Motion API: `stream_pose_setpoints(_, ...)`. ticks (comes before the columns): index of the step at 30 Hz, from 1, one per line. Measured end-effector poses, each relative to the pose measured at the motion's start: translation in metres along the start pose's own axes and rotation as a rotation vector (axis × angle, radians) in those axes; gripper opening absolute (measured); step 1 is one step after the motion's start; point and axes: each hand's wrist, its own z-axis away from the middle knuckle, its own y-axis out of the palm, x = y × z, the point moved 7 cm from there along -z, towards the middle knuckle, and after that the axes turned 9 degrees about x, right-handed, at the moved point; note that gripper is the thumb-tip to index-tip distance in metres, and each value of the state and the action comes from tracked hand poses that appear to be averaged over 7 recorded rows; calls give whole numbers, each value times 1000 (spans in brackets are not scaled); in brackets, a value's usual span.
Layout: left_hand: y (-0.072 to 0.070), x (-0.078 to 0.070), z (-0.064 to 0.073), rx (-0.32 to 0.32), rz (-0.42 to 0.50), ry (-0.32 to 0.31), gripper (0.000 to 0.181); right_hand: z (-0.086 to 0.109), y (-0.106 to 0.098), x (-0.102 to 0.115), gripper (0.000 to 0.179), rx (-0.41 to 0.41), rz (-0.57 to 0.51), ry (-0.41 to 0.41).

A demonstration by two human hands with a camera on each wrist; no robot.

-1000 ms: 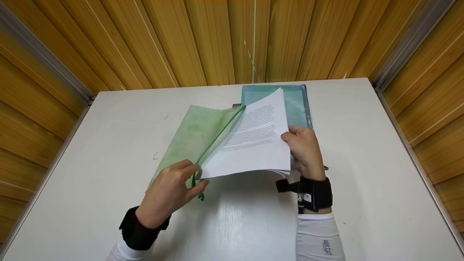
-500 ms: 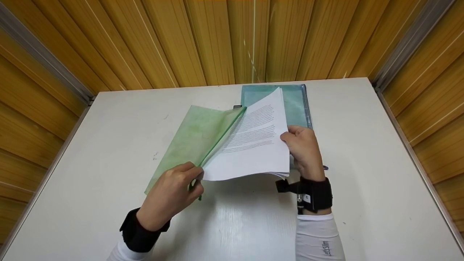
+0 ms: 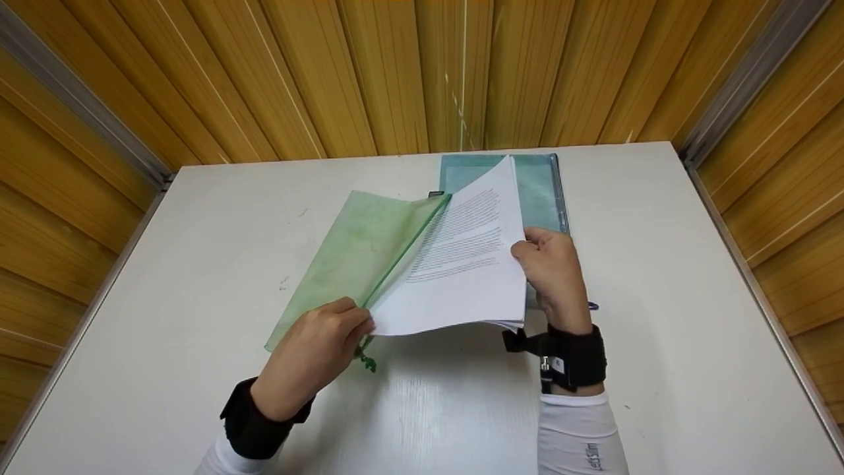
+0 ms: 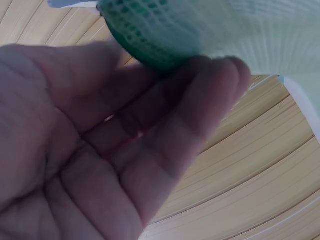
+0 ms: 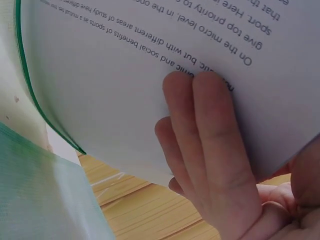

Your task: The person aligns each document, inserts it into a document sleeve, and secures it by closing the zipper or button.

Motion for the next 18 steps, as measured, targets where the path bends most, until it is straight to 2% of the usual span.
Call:
stream_pose_setpoints(3,0,0,-1,-13,-8,-18,33,1,0,1,55,-8,-11,-8)
stream_pose_setpoints(9,6,2,-3,26,73,-74,32,3,5,6,51,-24,6,-35)
stream_pose_setpoints(14,6,0,-4,-50,65,-77,37,4,10,9,49,-12,30,-59)
stream_pose_setpoints(18,6,0,-6,-115,62,-77,38,1,17,9,53,45,39,-62)
